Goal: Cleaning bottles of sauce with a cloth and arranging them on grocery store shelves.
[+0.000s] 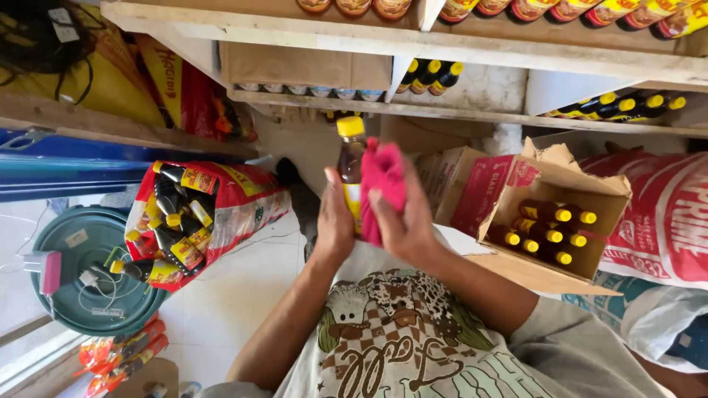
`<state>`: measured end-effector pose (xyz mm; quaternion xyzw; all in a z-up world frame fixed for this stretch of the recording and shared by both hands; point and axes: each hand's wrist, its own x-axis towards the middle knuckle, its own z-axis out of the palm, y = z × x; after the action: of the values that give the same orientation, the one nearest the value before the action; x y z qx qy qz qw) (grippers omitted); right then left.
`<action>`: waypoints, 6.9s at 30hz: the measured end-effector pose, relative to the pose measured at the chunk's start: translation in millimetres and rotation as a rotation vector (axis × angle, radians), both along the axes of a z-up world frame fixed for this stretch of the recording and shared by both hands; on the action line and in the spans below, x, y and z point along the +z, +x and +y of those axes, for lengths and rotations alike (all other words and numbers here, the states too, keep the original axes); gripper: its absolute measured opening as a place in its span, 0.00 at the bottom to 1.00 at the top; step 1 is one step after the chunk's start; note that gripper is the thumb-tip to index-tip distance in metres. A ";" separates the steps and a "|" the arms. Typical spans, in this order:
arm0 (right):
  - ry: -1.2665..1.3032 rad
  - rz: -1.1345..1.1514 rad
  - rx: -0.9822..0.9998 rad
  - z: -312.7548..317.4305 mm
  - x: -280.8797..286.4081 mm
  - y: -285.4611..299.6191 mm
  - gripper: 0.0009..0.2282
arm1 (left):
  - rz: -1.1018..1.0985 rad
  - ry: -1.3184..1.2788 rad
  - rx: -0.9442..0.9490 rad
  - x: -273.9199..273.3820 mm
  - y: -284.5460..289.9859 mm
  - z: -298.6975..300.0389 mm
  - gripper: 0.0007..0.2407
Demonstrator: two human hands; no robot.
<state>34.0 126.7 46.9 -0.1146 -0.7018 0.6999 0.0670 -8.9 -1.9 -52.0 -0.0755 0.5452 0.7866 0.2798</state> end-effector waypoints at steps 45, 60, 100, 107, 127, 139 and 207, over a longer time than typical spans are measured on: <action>-0.024 0.124 0.150 -2.5 -0.6 2.1 0.26 | -0.179 0.582 0.105 51.5 -15.6 3.9 0.20; 0.005 -0.300 -0.072 10.3 9.5 -33.1 0.21 | -0.404 0.475 0.188 19.2 -7.4 16.2 0.21; 0.502 0.202 0.106 1.1 -1.6 -8.8 0.20 | -0.090 0.405 0.154 20.1 -16.3 15.9 0.21; 0.573 0.251 0.170 9.5 -8.7 -14.2 0.21 | -0.036 0.459 0.184 24.2 -13.9 24.9 0.16; 0.673 0.411 0.154 15.3 -3.8 -17.7 0.13 | -0.026 0.290 0.104 30.8 -15.9 25.4 0.22; 0.418 0.320 0.058 15.5 0.7 -12.8 0.17 | -0.232 0.056 0.162 36.5 -20.2 23.8 0.25; 0.532 0.405 -0.029 29.3 -3.3 -37.2 0.10 | -0.170 0.278 0.174 34.2 -12.0 19.6 0.22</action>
<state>-3.2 156.0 43.7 0.0384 -0.8307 0.4996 0.2428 -20.9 17.7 -17.8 -0.1491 0.3971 0.8664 0.2636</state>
